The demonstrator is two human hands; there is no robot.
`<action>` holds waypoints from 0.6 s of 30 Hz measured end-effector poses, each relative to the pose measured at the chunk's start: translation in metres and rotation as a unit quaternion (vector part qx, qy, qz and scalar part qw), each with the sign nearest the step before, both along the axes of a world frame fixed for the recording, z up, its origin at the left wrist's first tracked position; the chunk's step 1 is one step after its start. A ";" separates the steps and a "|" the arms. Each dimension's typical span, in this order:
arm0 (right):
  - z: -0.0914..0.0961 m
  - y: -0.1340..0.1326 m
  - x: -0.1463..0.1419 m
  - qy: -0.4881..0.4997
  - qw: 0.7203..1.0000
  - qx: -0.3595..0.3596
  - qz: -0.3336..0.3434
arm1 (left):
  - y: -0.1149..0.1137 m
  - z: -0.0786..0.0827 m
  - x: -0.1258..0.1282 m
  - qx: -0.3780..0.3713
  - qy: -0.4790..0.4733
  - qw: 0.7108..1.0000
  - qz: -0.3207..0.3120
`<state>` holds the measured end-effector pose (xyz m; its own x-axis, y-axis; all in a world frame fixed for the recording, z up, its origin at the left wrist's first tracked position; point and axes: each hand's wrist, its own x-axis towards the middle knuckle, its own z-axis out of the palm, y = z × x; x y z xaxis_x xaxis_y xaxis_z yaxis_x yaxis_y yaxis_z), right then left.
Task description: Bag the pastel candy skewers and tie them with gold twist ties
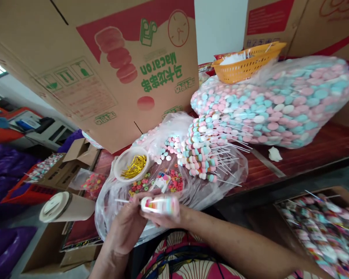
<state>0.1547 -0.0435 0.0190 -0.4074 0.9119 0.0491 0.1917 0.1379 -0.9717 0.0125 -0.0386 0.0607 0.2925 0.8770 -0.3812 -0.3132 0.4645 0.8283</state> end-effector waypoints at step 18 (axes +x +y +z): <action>-0.020 -0.034 0.064 -0.032 0.987 0.080 -0.135 | 0.016 -0.040 0.089 0.264 0.244 0.933 0.011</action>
